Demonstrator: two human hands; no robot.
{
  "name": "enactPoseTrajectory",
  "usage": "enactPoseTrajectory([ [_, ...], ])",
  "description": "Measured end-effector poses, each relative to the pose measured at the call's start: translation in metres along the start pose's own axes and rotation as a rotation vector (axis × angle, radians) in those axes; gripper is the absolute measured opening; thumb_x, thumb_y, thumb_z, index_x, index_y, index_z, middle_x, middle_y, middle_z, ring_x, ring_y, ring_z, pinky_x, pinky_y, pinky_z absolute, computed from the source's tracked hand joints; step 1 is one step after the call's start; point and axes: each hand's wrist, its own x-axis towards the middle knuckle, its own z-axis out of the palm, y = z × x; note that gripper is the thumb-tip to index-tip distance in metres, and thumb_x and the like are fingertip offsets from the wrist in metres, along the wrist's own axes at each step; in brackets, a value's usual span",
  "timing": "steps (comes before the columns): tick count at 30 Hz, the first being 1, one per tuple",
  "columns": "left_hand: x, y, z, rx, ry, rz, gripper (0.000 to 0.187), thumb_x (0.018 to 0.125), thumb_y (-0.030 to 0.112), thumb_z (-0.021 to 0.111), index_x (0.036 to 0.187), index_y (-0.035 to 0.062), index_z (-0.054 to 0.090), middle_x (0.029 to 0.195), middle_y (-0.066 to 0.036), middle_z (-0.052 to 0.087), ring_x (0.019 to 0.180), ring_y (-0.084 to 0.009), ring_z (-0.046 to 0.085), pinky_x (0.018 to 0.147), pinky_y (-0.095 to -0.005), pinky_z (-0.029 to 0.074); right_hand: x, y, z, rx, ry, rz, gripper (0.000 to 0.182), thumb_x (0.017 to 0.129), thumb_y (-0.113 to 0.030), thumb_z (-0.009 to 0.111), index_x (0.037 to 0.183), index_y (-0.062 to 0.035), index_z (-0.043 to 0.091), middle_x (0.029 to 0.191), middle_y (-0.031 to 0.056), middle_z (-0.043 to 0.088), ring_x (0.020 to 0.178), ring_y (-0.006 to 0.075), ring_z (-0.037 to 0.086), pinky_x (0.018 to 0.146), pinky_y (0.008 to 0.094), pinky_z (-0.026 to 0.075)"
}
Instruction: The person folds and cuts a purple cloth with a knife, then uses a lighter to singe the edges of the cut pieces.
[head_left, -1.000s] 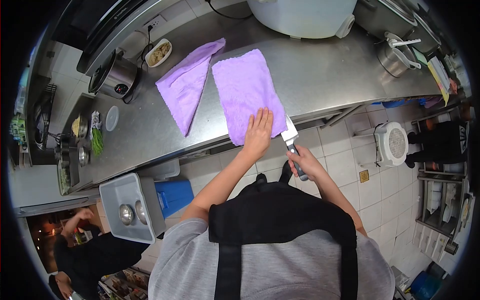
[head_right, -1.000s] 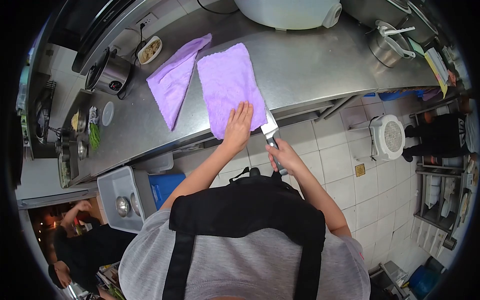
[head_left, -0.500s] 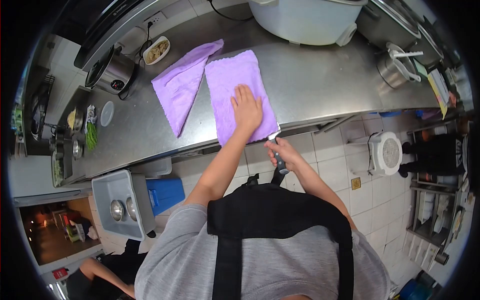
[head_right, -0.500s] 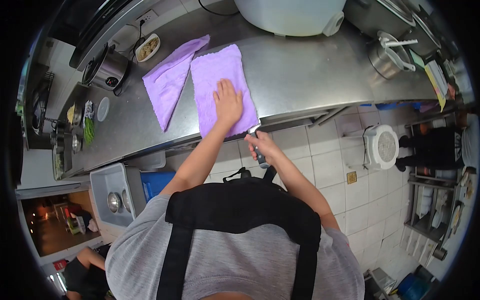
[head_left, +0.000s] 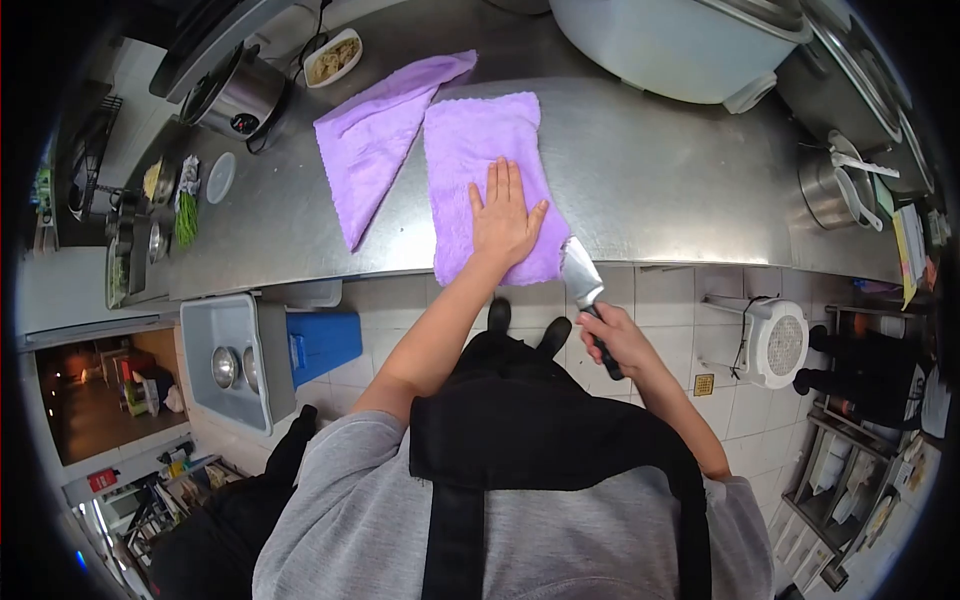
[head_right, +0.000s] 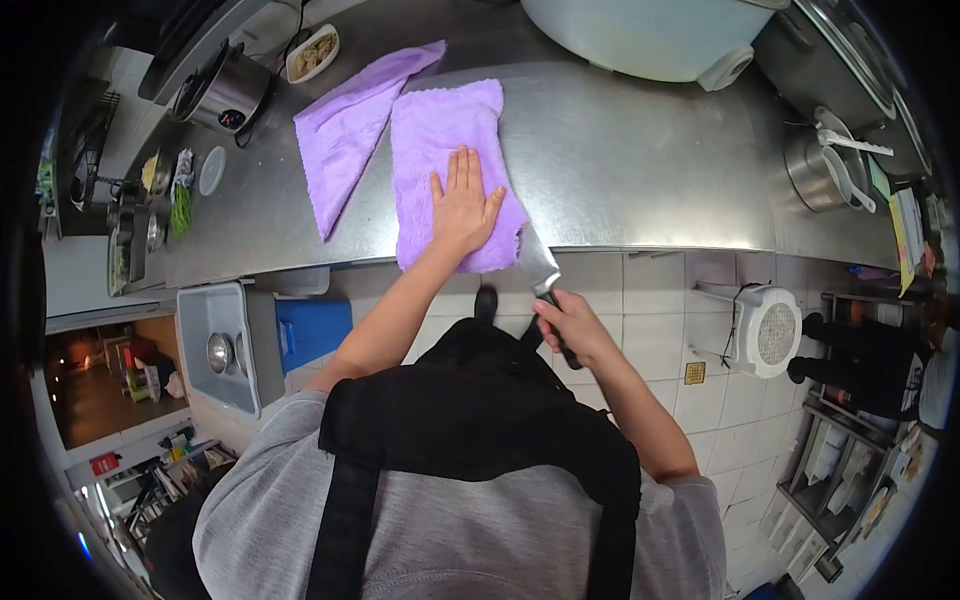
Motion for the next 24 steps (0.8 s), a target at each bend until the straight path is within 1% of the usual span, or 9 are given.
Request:
enactPoseTrajectory([
  [2,0.000,0.001,0.000,-0.006,-0.025,-0.008,0.071,0.089,0.045,0.034,0.138,-0.0036,0.017,0.145,-0.019,0.016,0.136,-0.0301,0.012,0.106,-0.0549,0.010,-0.024,-0.002,-0.019,-0.106,-0.012,-0.002,0.020,0.089,-0.022,0.053,0.087,-0.0022,0.049,0.059,0.0009,0.047,0.042,0.0072,0.042,0.038,0.0216,0.036],
  [4,-0.001,0.001,0.002,-0.001,0.002,0.006,0.074,0.088,0.048,0.037,0.138,-0.0040,0.019,0.145,-0.019,0.016,0.136,-0.0303,0.012,0.106,-0.0544,0.007,-0.049,-0.003,-0.032,-0.191,0.019,0.038,0.020,0.090,-0.021,0.050,0.090,-0.0018,0.049,0.058,0.0005,0.047,0.041,0.0077,0.043,0.040,0.0214,0.035],
  [6,-0.005,0.000,0.002,0.000,-0.009,-0.003,0.075,0.087,0.048,0.037,0.138,-0.0039,0.019,0.145,-0.019,0.016,0.136,-0.0304,0.012,0.106,-0.0546,0.007,-0.061,-0.001,-0.034,-0.108,0.035,0.094,0.018,0.088,-0.020,0.052,0.083,-0.0044,0.045,0.057,0.0002,0.046,0.041,0.0083,0.042,0.038,0.0231,0.035],
  [9,-0.002,0.003,0.000,0.005,-0.003,0.014,0.076,0.087,0.049,0.037,0.138,-0.0040,0.018,0.145,-0.020,0.015,0.136,-0.0305,0.011,0.106,-0.0549,0.007,-0.049,0.001,-0.015,-0.053,0.006,0.095,0.018,0.089,-0.020,0.051,0.084,-0.0047,0.044,0.058,0.0007,0.046,0.042,0.0085,0.042,0.038,0.0231,0.035],
  [10,-0.002,0.001,-0.001,0.011,-0.016,0.018,0.076,0.087,0.049,0.037,0.138,-0.0042,0.018,0.145,-0.020,0.015,0.136,-0.0306,0.011,0.106,-0.0551,0.007,-0.041,0.004,-0.014,-0.063,0.000,0.045,0.018,0.090,-0.020,0.050,0.084,-0.0046,0.043,0.058,0.0010,0.046,0.042,0.0087,0.042,0.038,0.0235,0.036],
  [14,-0.003,0.002,0.003,0.004,0.023,0.021,0.078,0.087,0.050,0.037,0.138,-0.0052,0.016,0.145,-0.021,0.015,0.136,-0.0306,0.011,0.106,-0.0552,0.007,-0.007,0.015,-0.006,-0.027,-0.013,0.004,0.017,0.090,-0.019,0.049,0.084,-0.0042,0.043,0.058,0.0017,0.046,0.042,0.0091,0.043,0.038,0.0239,0.036],
  [19,-0.004,0.000,0.004,-0.008,0.047,0.019,0.081,0.086,0.052,0.037,0.138,-0.0065,0.014,0.145,-0.022,0.014,0.136,-0.0310,0.010,0.106,-0.0554,0.008,0.020,0.005,0.009,0.043,-0.065,-0.040,0.020,0.090,-0.021,0.050,0.087,-0.0020,0.044,0.059,0.0030,0.047,0.042,0.0099,0.044,0.038,0.0253,0.038],
  [22,-0.005,0.001,0.003,-0.016,0.043,0.026,0.082,0.086,0.053,0.036,0.138,-0.0065,0.014,0.145,-0.023,0.014,0.136,-0.0313,0.010,0.105,-0.0554,0.007,0.043,-0.007,0.019,0.070,-0.031,-0.069,0.020,0.091,-0.021,0.050,0.088,-0.0022,0.045,0.061,0.0029,0.048,0.042,0.0101,0.044,0.038,0.0255,0.038],
  [24,-0.007,0.000,0.000,-0.010,0.023,0.021,0.082,0.086,0.053,0.036,0.137,-0.0067,0.014,0.145,-0.023,0.014,0.136,-0.0313,0.010,0.105,-0.0555,0.007,0.052,-0.021,0.024,0.104,-0.052,-0.066,0.020,0.091,-0.022,0.050,0.091,-0.0021,0.046,0.062,0.0029,0.048,0.042,0.0104,0.045,0.038,0.0254,0.039],
])
